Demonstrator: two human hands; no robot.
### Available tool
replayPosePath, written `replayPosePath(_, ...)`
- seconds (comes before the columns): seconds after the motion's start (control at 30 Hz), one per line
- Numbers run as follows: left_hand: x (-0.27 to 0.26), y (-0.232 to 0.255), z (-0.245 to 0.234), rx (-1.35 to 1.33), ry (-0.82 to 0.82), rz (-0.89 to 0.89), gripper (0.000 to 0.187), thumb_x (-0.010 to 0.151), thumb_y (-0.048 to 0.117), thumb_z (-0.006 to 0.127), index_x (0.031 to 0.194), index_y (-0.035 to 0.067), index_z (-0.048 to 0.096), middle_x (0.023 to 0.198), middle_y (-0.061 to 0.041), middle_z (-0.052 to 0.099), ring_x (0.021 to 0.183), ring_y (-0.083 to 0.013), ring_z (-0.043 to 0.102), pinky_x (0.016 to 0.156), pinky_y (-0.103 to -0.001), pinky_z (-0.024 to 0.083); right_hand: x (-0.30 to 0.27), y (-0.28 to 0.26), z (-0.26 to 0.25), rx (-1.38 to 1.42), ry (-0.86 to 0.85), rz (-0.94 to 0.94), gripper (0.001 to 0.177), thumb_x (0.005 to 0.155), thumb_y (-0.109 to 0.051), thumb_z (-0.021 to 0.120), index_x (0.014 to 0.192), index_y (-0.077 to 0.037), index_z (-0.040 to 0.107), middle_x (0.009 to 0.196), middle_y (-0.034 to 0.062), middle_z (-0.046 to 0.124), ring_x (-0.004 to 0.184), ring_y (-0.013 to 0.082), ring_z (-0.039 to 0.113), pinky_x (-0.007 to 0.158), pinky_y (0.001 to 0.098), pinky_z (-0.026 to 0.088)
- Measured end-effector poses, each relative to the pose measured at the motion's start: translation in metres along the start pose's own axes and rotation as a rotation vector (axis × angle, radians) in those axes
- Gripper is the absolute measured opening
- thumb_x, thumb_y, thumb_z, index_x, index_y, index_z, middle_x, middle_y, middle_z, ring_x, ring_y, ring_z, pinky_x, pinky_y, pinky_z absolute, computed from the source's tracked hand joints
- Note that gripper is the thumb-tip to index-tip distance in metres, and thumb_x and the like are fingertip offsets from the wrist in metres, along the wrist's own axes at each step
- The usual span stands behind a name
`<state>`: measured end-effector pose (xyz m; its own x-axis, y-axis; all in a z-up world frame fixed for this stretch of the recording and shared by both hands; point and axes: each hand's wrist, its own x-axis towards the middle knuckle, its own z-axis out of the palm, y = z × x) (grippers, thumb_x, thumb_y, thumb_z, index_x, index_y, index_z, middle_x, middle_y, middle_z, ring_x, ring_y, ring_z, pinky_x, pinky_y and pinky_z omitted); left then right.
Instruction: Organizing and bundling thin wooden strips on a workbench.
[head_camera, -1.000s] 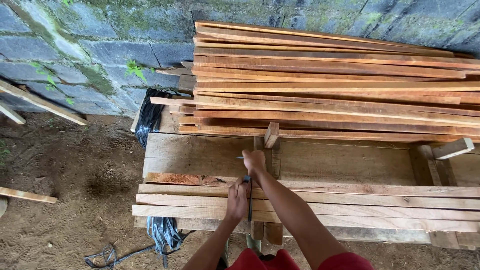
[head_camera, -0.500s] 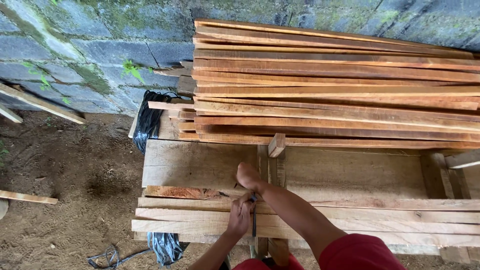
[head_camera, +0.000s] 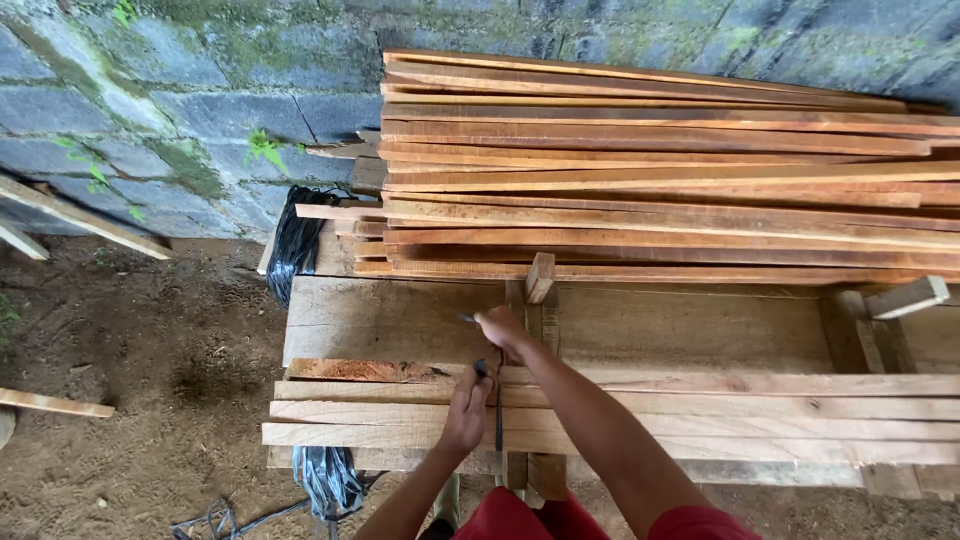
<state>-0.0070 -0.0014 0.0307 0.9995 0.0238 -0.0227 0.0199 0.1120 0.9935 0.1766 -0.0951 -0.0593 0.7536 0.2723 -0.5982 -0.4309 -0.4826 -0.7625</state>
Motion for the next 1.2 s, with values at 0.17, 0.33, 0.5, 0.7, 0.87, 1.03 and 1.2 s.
replayPosePath(0.17, -0.001, 0.017, -0.002, 0.562, -0.05, 0.116, 0.021, 0.105, 0.017, 0.037, 0.117, 0.005, 0.049, 0.108, -0.013, 0.058, 0.098, -0.0246, 0.057, 0.087, -0.041, 0.054, -0.069, -0.035, -0.036, -0.009, -0.099, 0.149, 0.024, 0.104, -0.024, 0.063, 0.094, -0.003, 0.072, 0.082, 0.0097, 0.072, 0.065, 0.0172, 0.066, 0.08, 0.0331, 0.057)
replayPosePath(0.33, -0.006, 0.014, -0.015, 0.953, 0.146, 0.461, 0.03, 0.091, 0.011, 0.07, 0.121, 0.009, 0.071, 0.117, -0.008, 0.075, 0.109, -0.0239, 0.07, 0.098, -0.034, 0.061, -0.073, -0.008, -0.049, 0.287, -0.01, 0.105, 0.029, 0.106, -0.019, 0.056, 0.106, 0.0, 0.078, 0.095, 0.012, 0.078, 0.087, 0.0232, 0.073, 0.093, 0.0371, 0.054)
replayPosePath(0.5, -0.001, 0.008, -0.028, 1.155, 0.126, 0.573, 0.018, 0.093, 0.022, 0.071, 0.108, 0.013, 0.076, 0.101, -0.006, 0.078, 0.088, -0.0174, 0.072, 0.079, -0.032, 0.06, -0.075, -0.008, -0.055, 0.68, -0.146, 0.162, 0.021, 0.109, -0.015, 0.052, 0.104, 0.002, 0.063, 0.078, 0.0103, 0.06, 0.078, 0.027, 0.069, 0.078, 0.0435, 0.062)
replayPosePath(0.7, 0.024, -0.033, -0.017, 0.846, 0.205, 0.293, 0.016, 0.093, 0.035, 0.073, 0.094, 0.02, 0.074, 0.081, -0.002, 0.073, 0.076, -0.0235, 0.075, 0.069, -0.034, 0.059, -0.024, 0.033, -0.044, 0.838, -0.014, 0.118, 0.019, 0.097, -0.021, 0.063, 0.092, -0.003, 0.063, 0.071, 0.0004, 0.043, 0.058, 0.0162, 0.049, 0.056, 0.0373, 0.055)
replayPosePath(0.87, 0.024, 0.031, 0.007, 0.405, 0.181, -0.094, 0.032, 0.102, 0.045, 0.065, 0.104, 0.014, 0.074, 0.087, -0.01, 0.071, 0.076, -0.0289, 0.073, 0.072, -0.043, 0.057, -0.023, 0.036, -0.041, 0.778, 0.036, 0.139, 0.02, 0.097, -0.021, 0.064, 0.09, -0.003, 0.068, 0.069, 0.0032, 0.047, 0.056, 0.0176, 0.052, 0.054, 0.0385, 0.053)
replayPosePath(1.03, 0.017, 0.043, 0.007, 0.222, 0.213, -0.091, 0.03, 0.098, 0.037, 0.072, 0.106, 0.009, 0.08, 0.096, -0.015, 0.076, 0.093, -0.0317, 0.076, 0.084, -0.043, 0.058, -0.056, -0.003, -0.045, 0.822, -0.004, 0.161, 0.022, 0.098, -0.023, 0.065, 0.092, -0.002, 0.067, 0.071, 0.0022, 0.04, 0.058, 0.0176, 0.045, 0.057, 0.0359, 0.048)
replayPosePath(1.2, 0.024, -0.01, 0.007, 0.28, 0.26, 0.227, 0.019, 0.101, 0.017, 0.065, 0.09, 0.01, 0.078, 0.084, -0.013, 0.072, 0.085, -0.0301, 0.072, 0.08, -0.042, 0.054, -0.083, -0.041, -0.031, 0.729, -0.009, 0.08, 0.023, 0.094, -0.021, 0.069, 0.09, 0.0, 0.067, 0.073, -0.0052, 0.034, 0.058, 0.0057, 0.04, 0.048, 0.0209, 0.038)
